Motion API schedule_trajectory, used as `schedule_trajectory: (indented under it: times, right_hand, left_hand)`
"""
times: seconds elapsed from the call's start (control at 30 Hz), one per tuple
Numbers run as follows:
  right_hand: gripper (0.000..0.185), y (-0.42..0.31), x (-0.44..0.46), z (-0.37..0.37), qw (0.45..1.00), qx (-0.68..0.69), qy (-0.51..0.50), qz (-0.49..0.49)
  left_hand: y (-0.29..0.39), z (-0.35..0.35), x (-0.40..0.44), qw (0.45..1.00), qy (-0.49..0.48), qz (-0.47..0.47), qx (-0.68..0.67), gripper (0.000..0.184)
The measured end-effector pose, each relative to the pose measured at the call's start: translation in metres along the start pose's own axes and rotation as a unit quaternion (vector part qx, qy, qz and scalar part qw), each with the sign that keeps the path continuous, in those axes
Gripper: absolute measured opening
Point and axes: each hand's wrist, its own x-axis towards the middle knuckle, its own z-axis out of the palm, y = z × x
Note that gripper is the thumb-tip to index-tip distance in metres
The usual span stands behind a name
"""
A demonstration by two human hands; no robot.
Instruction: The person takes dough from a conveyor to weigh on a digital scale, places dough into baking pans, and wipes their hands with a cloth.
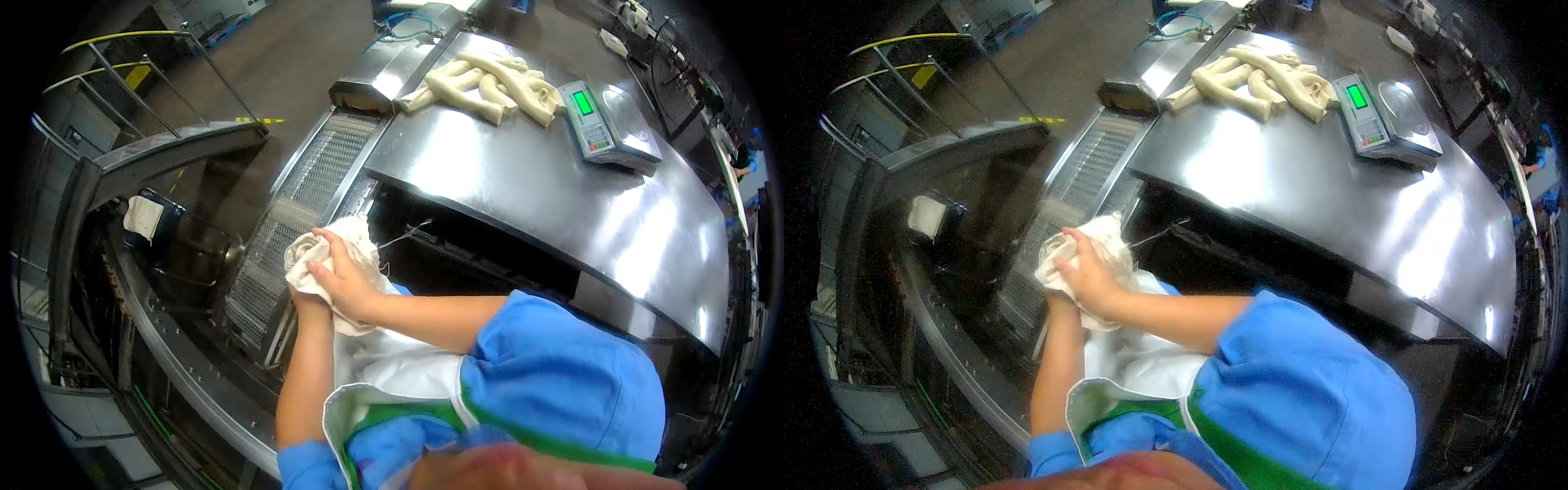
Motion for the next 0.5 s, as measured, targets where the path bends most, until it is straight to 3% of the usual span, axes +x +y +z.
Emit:
schedule_trajectory:
  times: [0.03, 0.07, 0.13, 0.2, 0.23, 0.3, 0.43, 0.47, 0.5]
  right_hand:
    - [0.054, -0.006, -0.002, -0.002, 1.0, -0.023, -0.01, 0.003]
    - [0.054, 0.0, -0.003, -0.002, 1.0, -0.024, -0.011, 0.003]
    - [0.056, 0.012, -0.003, 0.002, 0.982, -0.151, 0.007, -0.112]
    - [0.056, 0.013, -0.005, -0.004, 0.982, -0.157, -0.015, -0.107]
    - [0.055, 0.012, -0.006, -0.007, 0.982, -0.149, -0.044, -0.106]
    - [0.052, 0.015, -0.006, -0.012, 0.977, -0.151, -0.08, -0.126]
    - [0.052, 0.007, 0.003, -0.03, 0.965, -0.201, -0.144, -0.083]
    - [0.054, 0.005, 0.007, -0.036, 0.958, -0.201, -0.188, -0.073]
    - [0.055, 0.003, 0.011, -0.043, 0.949, -0.201, -0.234, -0.064]
  left_hand:
    - [-0.011, -0.014, 0.007, 0.989, -0.019, 0.024, 0.144, 0.038]
    - [-0.013, -0.018, 0.008, 0.975, -0.028, 0.037, 0.216, 0.039]
    - [-0.015, -0.02, 0.005, 0.927, -0.053, 0.082, 0.362, 0.041]
    - [-0.015, -0.019, 0.0, 0.89, -0.072, 0.113, 0.436, 0.043]
    - [-0.017, -0.02, -0.002, 0.798, -0.082, 0.183, 0.569, 0.043]
    - [-0.024, -0.024, 0.003, 0.658, -0.104, 0.227, 0.711, 0.044]
    - [0.0, -0.004, -0.019, 0.701, -0.111, 0.239, 0.662, 0.04]
    - [-0.001, 0.001, -0.027, 0.832, -0.07, 0.145, 0.531, 0.041]
    - [0.0, 0.005, -0.033, 0.925, -0.025, 0.046, 0.376, 0.042]
